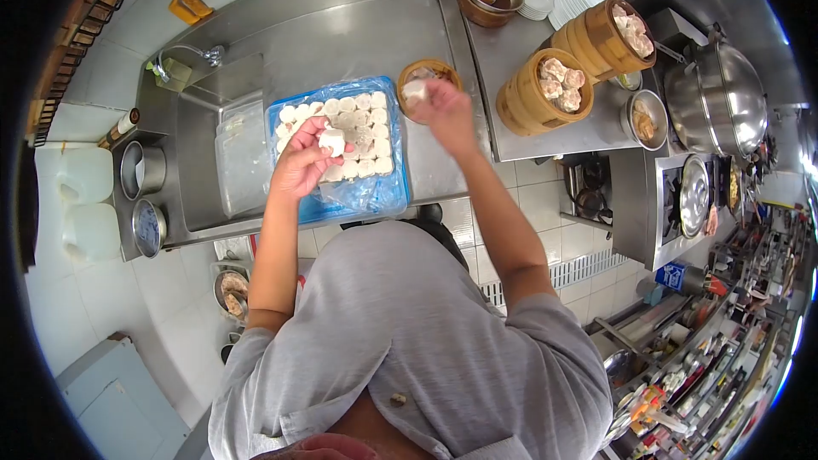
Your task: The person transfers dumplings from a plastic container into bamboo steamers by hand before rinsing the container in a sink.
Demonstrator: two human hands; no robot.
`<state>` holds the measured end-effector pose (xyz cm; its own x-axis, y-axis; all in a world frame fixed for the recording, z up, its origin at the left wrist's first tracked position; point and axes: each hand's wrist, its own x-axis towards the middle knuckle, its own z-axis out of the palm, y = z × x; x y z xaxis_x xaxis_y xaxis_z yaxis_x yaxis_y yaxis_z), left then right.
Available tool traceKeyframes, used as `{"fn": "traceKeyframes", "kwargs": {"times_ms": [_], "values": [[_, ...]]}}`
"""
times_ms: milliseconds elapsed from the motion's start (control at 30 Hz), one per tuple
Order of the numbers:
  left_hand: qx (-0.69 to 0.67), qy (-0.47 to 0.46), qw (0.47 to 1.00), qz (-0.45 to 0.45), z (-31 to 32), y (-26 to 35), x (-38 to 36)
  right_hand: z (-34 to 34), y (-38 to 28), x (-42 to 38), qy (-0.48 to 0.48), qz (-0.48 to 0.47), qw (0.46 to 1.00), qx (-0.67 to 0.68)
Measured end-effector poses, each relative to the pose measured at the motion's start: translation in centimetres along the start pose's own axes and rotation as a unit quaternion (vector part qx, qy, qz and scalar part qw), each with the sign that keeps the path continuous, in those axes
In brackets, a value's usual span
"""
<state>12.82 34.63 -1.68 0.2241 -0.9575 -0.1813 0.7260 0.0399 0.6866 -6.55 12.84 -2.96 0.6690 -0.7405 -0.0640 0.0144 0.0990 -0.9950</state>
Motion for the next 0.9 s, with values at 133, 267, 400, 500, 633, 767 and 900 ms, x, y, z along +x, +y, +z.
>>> {"fn": "traceKeyframes", "kwargs": {"times_ms": [133,267,400,500,633,767,900], "values": [[0.131,0.063,0.989,0.033,-0.5,1.1,-0.9,-3.3,0.3,4.4,0.052,-0.082,0.950,-0.298],[0.222,0.108,0.968,0.040,-0.4,1.8,-1.5,-3.7,-0.4,6.5,0.010,-0.119,0.872,-0.475],[0.326,0.117,0.936,0.056,0.5,2.0,-0.5,-3.4,1.0,8.2,-0.028,-0.175,0.804,-0.567],[0.452,0.124,0.875,0.124,1.2,1.5,2.6,-2.9,1.8,9.1,-0.042,-0.142,0.763,-0.629],[0.593,0.087,0.776,0.196,3.2,0.7,7.9,-3.1,3.4,9.7,-0.031,-0.141,0.738,-0.659],[0.710,0.054,0.671,0.210,3.5,-2.6,14.1,-4.2,5.1,9.9,-0.002,-0.190,0.751,-0.632],[0.779,0.052,0.615,0.108,4.7,-5.9,18.4,-4.7,3.5,8.4,0.022,-0.175,0.796,-0.579]]}}
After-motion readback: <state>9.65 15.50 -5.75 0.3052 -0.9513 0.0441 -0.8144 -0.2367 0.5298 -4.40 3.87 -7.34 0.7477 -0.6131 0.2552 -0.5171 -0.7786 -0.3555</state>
